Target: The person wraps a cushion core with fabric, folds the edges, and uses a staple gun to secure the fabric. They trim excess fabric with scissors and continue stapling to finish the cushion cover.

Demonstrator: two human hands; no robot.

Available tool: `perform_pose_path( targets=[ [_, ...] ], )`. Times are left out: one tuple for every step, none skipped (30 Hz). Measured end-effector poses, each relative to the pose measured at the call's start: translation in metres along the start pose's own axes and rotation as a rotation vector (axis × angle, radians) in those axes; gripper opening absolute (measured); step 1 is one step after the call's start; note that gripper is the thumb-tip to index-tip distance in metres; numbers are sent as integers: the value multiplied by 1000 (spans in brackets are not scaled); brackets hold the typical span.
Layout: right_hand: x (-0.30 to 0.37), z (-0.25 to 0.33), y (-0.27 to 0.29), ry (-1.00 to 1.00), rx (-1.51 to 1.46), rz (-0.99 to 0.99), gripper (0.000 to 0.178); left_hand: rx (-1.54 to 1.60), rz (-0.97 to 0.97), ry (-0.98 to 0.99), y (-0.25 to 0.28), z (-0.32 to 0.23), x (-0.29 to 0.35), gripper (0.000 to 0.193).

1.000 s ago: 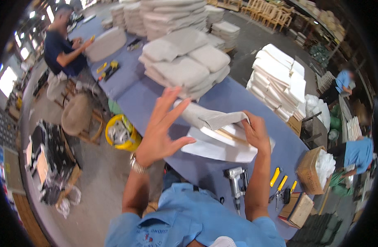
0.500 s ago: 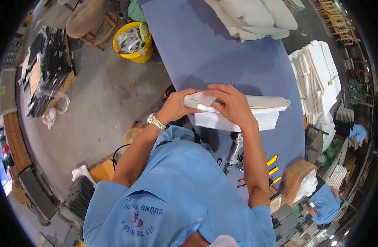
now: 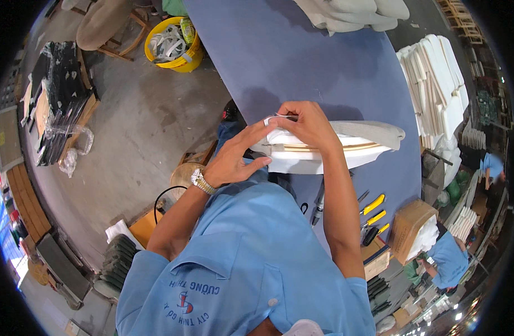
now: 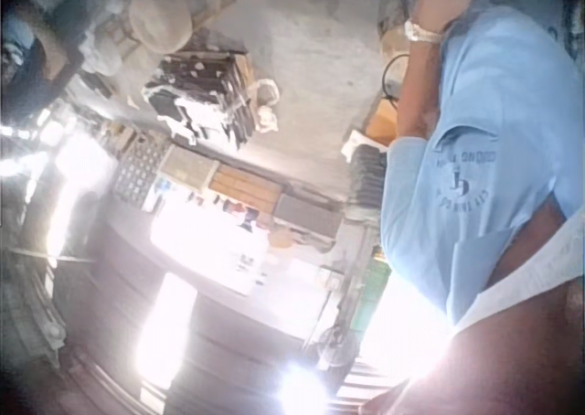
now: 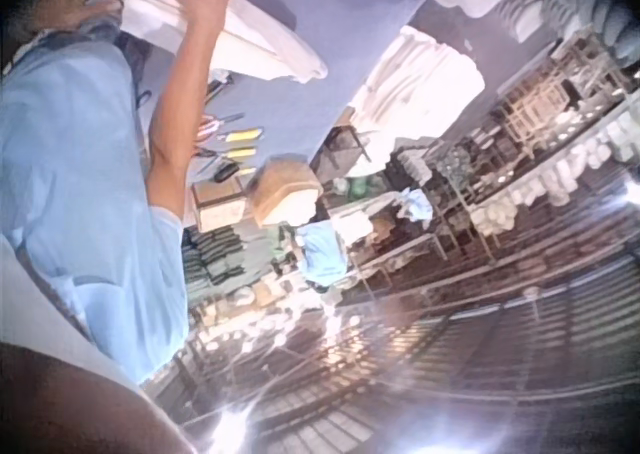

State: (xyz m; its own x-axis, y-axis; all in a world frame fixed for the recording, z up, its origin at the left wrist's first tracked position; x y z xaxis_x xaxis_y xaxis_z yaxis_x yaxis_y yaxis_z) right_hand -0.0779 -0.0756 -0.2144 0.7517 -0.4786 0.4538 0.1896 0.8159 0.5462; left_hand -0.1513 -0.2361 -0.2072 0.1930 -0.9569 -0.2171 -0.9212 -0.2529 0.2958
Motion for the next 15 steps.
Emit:
perform_pose_path(
  targets=[
    [2, 1, 1, -19, 10, -24, 30, -16, 40, -15, -1, 2, 0, 57],
    [5, 6, 4, -34, 23, -42, 28, -34, 73, -28, -3, 1, 0, 57],
    [8, 8, 7, -50, 37, -61, 26, -4, 95, 6, -4, 2, -2, 55],
    [16, 21, 18, 112, 93, -233, 24, 25, 118, 40, -4, 1, -3, 54],
    [30, 36, 28, 279, 154, -403, 23, 53, 136, 71, -4, 0, -6, 52],
    [46, 49, 33, 452, 211, -564, 21, 51, 119, 60, -3, 2, -5, 53],
    [57, 47, 37, 377, 164, -600, 20, 50, 102, 50, -3, 4, -5, 53],
    [75, 48, 43, 302, 116, -630, 19, 47, 82, 43, -3, 6, -3, 53],
    [89, 44, 44, 223, 64, -662, 18, 51, 77, 67, -2, 7, -2, 54],
    [93, 41, 35, 162, 121, -606, 19, 55, 71, 91, -1, 7, -2, 55],
    [99, 36, 27, 92, 179, -561, 20, 64, 78, 107, -2, 7, -3, 55],
    [101, 30, 20, 23, 236, -514, 21, 63, 83, 108, -2, 10, -2, 56],
    [99, 24, 7, -31, 276, -455, 23, 62, 86, 109, -3, 13, 1, 56],
    [98, 26, 3, -48, 281, -454, 24, 62, 89, 104, -3, 15, 0, 57],
    [98, 29, -2, -64, 286, -452, 25, 59, 86, 80, -2, 15, -1, 56]
  ],
)
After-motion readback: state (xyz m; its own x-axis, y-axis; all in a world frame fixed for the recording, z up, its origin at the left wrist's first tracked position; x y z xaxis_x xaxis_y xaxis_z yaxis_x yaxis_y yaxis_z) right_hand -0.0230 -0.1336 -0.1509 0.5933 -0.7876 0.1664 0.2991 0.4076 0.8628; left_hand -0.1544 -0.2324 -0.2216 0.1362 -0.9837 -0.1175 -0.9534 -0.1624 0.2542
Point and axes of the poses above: each hand's wrist, its own x-axis away from the middle knuckle, its own y-axis out of the back of the hand, z = x × y, the point moved 8 cm from there along -x, towards the middle knuckle, and after that the axes turned 6 degrees about -y, right-handed, at the moved point
